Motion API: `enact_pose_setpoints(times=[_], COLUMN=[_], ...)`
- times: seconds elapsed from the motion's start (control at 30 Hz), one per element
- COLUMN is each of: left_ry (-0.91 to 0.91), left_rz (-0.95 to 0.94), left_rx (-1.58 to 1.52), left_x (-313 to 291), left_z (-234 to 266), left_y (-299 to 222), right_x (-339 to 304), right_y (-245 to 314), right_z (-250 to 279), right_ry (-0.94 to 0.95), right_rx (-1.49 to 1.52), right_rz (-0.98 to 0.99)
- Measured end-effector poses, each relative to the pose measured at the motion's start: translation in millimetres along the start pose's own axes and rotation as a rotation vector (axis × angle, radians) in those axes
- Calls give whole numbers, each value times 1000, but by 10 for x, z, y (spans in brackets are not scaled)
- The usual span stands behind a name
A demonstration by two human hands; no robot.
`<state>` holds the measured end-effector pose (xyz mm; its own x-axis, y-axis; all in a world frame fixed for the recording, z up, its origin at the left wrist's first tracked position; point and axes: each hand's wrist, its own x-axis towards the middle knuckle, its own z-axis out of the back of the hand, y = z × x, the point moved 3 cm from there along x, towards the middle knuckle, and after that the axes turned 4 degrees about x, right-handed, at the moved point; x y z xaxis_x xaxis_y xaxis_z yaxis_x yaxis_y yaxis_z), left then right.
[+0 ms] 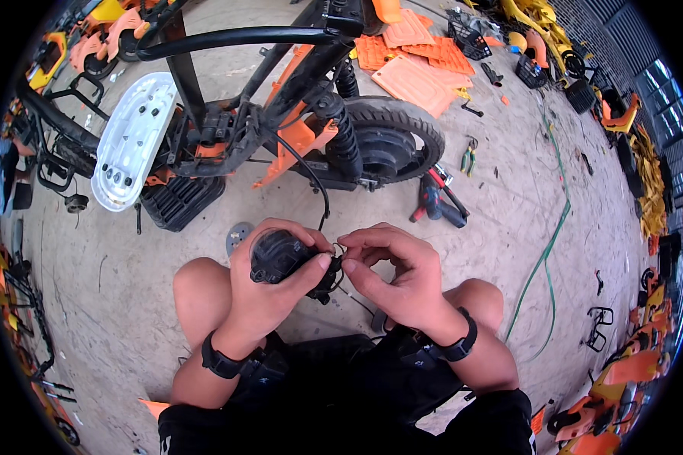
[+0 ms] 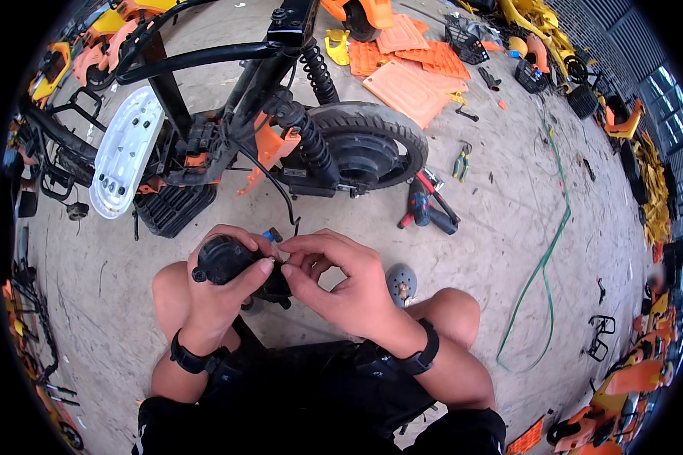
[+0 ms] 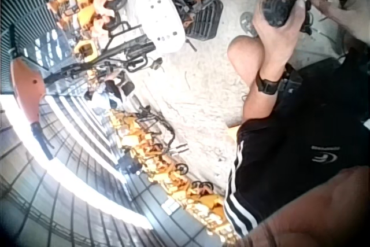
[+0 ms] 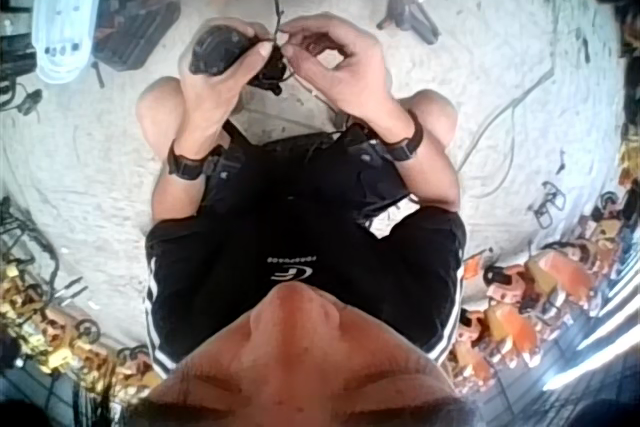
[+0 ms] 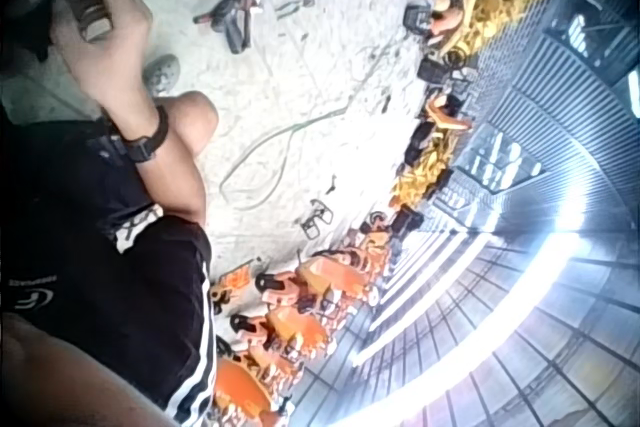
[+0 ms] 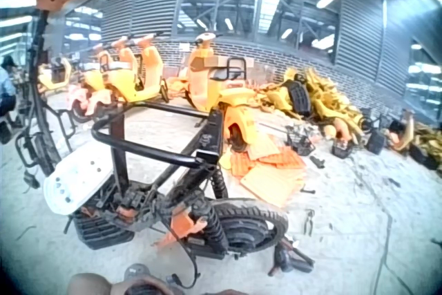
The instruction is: The person sits on the floor and works on a black plastic scooter part, manipulating wires and using a screwdriver to tighten screws. The person handles the part with both hands, adjusting internal components and securing the casing.
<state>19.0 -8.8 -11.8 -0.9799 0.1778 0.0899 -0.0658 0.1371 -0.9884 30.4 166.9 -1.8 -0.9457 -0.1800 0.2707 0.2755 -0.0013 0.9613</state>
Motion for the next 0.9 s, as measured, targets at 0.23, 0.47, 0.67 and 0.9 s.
enact_pose_setpoints(times=[0.23, 0.47, 0.67, 0.9], left_ry=[1, -6, 11, 29], left_rz=[-130, -183, -188, -184], left_rx=[132, 185, 201, 174], left_x=[-29, -55, -67, -70], left_z=[-21, -37, -46, -63], left_y=[0, -10, -9, 6], right_x=[19, 2, -15, -31], right_y=[92, 76, 53, 28], right_z=[-17, -11, -30, -37], right_ry=[-27, -60, -82, -118], right_rx=[-222, -290, -306, -322], right_rz=[126, 157, 145, 117])
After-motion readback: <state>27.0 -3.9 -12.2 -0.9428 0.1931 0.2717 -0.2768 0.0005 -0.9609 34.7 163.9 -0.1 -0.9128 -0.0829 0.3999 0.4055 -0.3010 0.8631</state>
